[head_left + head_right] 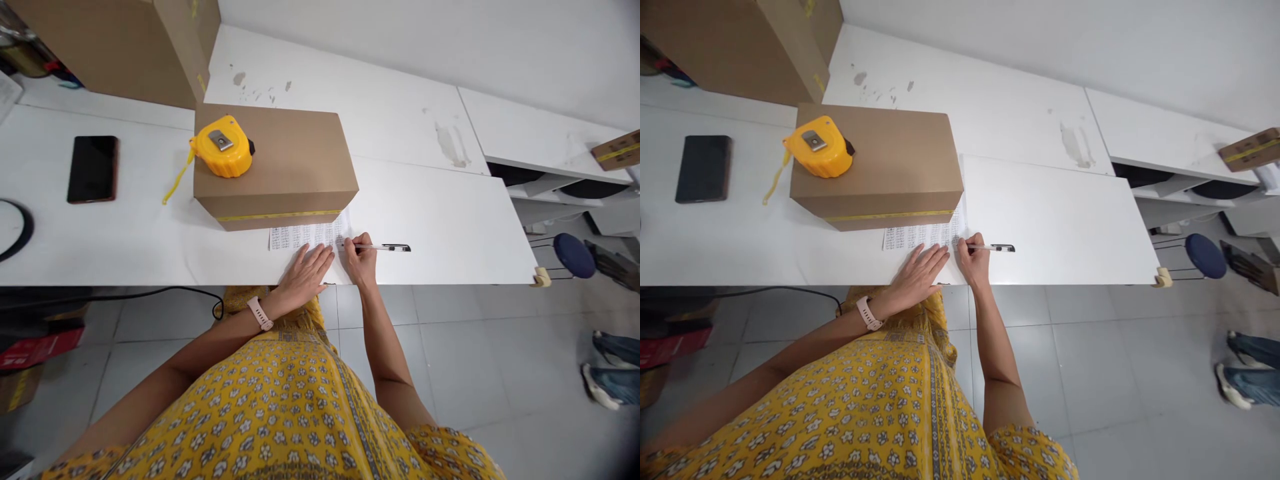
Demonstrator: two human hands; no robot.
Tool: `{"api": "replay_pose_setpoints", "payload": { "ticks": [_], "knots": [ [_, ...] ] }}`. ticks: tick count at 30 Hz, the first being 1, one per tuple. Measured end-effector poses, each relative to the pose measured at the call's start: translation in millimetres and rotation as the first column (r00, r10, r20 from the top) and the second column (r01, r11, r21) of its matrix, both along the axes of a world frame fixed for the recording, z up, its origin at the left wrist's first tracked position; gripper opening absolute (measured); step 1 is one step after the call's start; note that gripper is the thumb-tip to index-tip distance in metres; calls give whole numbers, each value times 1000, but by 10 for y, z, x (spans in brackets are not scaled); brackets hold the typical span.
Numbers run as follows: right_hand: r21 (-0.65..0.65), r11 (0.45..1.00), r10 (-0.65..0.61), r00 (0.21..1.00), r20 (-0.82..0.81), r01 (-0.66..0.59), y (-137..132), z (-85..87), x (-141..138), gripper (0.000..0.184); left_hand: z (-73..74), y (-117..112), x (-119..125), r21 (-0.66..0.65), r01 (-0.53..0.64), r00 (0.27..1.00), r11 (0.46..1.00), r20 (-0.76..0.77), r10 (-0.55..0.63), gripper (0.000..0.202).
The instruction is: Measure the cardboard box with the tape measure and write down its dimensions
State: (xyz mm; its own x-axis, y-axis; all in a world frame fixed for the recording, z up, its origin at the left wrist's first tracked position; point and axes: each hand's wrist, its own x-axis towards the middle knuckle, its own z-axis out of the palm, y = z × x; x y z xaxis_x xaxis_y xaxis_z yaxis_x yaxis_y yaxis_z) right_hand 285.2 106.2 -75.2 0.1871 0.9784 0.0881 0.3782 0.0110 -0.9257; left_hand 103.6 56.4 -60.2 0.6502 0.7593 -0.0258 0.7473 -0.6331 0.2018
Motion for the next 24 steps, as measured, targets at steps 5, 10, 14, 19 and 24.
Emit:
{"api": "replay_pose_setpoints", "payload": {
  "ticks": [5, 10, 14, 19, 24],
  "knots": [
    [-4, 1000, -3, 1000, 10, 3, 3, -17, 3, 31, 1, 2, 1, -3, 1, 1000, 1000, -15, -1, 74],
    [-6, 1000, 4, 1000, -10, -4, 2, -11, -1, 31, -1, 4, 0, 6, 6, 1000, 1000, -30, -6, 72],
    [3, 1000, 18, 1000, -16, -18, 1, 1, -8, 30, 4, 0, 2, 23, 9, 999, 1000, -40, -8, 71],
    [5, 1000, 19, 999, -41, -18, 4, -24, 0, 30, 21, -3, 0, 13, 8, 999, 1000, -46, -7, 71],
    [-2, 1000, 13, 999, -44, -13, 6, -41, 4, 30, -4, 18, 20, 6, -9, 1000, 1000, -26, 9, 70]
  ]
}}
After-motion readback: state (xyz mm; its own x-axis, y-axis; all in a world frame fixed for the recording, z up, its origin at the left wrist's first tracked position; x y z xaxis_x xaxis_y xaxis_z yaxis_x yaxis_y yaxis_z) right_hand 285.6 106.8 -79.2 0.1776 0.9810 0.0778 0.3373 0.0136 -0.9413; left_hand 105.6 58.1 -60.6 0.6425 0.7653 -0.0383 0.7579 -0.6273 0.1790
